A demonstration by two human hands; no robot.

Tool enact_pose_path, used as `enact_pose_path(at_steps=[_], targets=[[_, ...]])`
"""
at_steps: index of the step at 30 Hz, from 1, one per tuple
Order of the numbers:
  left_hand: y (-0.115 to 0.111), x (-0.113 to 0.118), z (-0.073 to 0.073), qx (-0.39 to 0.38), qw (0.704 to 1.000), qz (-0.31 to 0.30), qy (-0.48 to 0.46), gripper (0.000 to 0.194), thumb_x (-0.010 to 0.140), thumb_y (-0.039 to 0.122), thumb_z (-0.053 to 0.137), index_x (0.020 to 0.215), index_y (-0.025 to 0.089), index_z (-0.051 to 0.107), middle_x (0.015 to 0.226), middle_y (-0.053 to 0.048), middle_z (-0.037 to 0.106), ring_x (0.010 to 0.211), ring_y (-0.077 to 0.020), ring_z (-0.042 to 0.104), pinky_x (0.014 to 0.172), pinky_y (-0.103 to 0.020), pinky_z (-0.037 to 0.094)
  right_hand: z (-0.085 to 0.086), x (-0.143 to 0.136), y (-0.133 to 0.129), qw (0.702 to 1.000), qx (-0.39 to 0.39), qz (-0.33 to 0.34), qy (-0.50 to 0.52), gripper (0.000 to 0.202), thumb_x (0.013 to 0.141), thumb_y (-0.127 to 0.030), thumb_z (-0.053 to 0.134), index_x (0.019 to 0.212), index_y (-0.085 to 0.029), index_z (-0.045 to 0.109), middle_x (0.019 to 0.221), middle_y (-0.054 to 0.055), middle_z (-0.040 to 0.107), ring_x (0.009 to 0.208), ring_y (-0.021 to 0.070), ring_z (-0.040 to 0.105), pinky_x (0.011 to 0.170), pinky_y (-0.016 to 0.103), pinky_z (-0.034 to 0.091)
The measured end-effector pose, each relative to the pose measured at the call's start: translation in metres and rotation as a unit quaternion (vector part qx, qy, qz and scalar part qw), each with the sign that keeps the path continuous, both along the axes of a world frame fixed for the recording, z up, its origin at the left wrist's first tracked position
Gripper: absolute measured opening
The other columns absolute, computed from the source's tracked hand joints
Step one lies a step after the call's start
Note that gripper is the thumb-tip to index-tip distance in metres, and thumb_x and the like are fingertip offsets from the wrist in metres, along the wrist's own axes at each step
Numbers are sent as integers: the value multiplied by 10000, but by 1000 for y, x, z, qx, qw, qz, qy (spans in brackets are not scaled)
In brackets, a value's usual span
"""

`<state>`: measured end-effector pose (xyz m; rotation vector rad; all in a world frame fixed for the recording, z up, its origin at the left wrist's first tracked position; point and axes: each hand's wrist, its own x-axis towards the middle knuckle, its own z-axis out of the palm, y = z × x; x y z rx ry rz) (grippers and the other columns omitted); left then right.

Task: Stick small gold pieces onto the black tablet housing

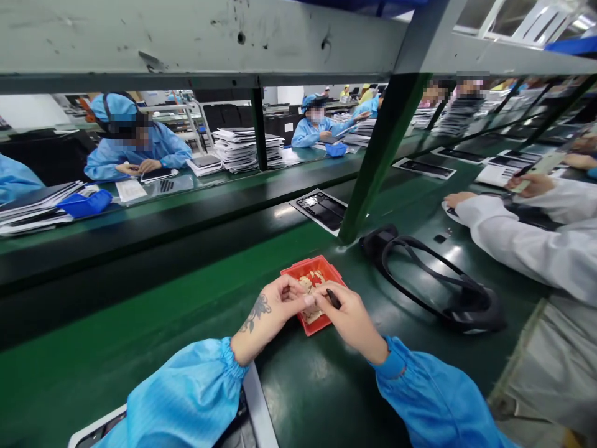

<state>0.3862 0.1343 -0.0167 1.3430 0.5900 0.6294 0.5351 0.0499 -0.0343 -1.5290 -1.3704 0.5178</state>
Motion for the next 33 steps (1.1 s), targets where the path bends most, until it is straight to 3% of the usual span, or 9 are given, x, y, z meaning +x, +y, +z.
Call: enact_pose_path(at_steps=[8,15,18,20,22,24,28,30,33], targets=[[4,-3,-5,53,998,-7,43,210,768,342,643,740,144,579,720,-21,610,685,-141,575,686,-260,464,-1,-1,0,1000,-20,-18,2,235,889,-347,536,730,-185,594,707,17,581,651,161,506,610,268,392],[22,3,-10,220,962,116,113,166,820,298,556,712,174,574,758,-17,572,743,-164,520,724,-293,415,-3,6,2,990,15,-137,35,270,907,-402,503,744,-187,526,708,6,522,661,157,478,620,263,383],[23,11,-10,301,939,114,125,197,792,264,593,612,185,578,766,-29,541,804,-193,470,802,-333,374,-4,8,1,989,14,-141,48,280,911,-413,499,748,-186,510,693,-7,491,644,143,456,604,254,372],[21,16,-9,335,929,94,124,134,788,207,576,676,194,646,817,-43,559,855,-211,469,832,-348,366,-5,8,0,989,13,-135,55,275,911,-410,506,752,-186,513,696,-11,485,643,137,446,606,250,368],[18,19,-7,349,926,75,122,191,791,146,530,845,210,702,873,-49,577,901,-217,482,851,-352,372,-5,7,0,990,15,-127,59,268,908,-406,511,755,-186,513,701,-13,480,648,134,440,614,248,369],[16,19,-4,312,942,54,109,267,808,139,499,964,214,702,900,-50,587,921,-211,510,859,-343,387,-5,6,0,991,16,-115,60,264,904,-402,512,752,-187,512,712,-12,485,661,136,448,629,248,378],[15,15,4,110,992,6,57,182,811,301,597,883,168,698,898,-47,629,842,-181,570,791,-294,420,-8,6,0,994,10,-91,62,250,898,-392,518,758,-185,531,708,-10,506,645,134,460,629,249,394],[14,13,7,39,999,-5,27,177,756,320,672,795,147,673,817,-31,635,761,-156,566,742,-267,420,-9,5,-1,994,7,-87,62,251,899,-389,523,756,-183,541,694,-11,506,629,132,456,620,250,394],[12,11,12,1,1000,-10,4,169,709,289,709,727,135,644,729,-15,611,689,-126,538,695,-240,410,-8,4,-1,995,8,-84,58,257,895,-390,533,745,-181,550,690,-9,512,636,136,464,626,252,399]])
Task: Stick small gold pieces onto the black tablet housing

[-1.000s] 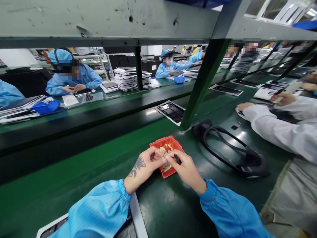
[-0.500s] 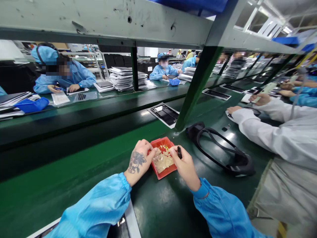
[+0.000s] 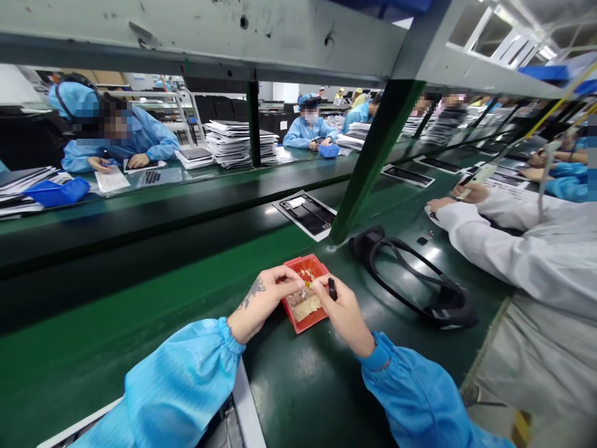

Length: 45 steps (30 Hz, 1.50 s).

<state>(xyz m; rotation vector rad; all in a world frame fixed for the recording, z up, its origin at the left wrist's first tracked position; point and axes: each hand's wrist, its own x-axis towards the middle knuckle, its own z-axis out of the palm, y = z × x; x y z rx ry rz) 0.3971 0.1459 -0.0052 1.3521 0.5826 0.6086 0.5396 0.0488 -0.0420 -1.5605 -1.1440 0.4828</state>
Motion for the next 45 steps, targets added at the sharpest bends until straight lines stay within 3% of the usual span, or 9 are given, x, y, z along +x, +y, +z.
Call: enact_pose_path(at_steps=[5,10,19,28,36,45], targets=[[-1,-1,0,7,1000,-16,15,188,735,324,672,747,136,666,747,-32,622,701,-139,544,698,-246,416,1,-1,0,1000,0,0,-5,259,886,-403,552,751,-182,567,692,-5,540,641,144,487,641,259,417],[1,1,-5,63,997,23,33,174,752,312,657,763,144,699,776,-30,619,716,-146,550,706,-253,413,-1,-1,-1,999,3,-47,-4,211,853,-393,609,819,-184,599,737,10,603,657,158,533,654,271,440],[-4,1,0,162,985,24,59,173,799,309,621,754,175,721,848,-54,659,819,-187,605,742,-268,456,5,-3,-3,999,14,12,-50,211,879,-354,573,840,-194,704,765,32,674,687,186,595,683,296,463],[-2,-1,-2,157,986,4,62,183,788,294,608,698,167,704,802,-48,650,788,-179,593,736,-272,453,5,-1,-3,999,-3,34,-14,261,860,-388,569,756,-182,690,660,24,612,564,155,524,542,272,415],[-2,-4,-4,131,990,-6,52,149,775,248,600,708,166,705,796,-42,649,778,-175,582,737,-275,440,7,-2,-3,998,-1,51,-26,246,868,-349,563,728,-176,669,658,14,609,534,131,491,526,258,392],[-5,-6,-10,14,999,10,29,119,733,232,622,706,138,690,744,-31,651,710,-146,573,704,-253,436,0,2,-3,996,2,25,-82,161,815,-270,576,698,-178,635,661,9,609,557,138,479,557,266,384]])
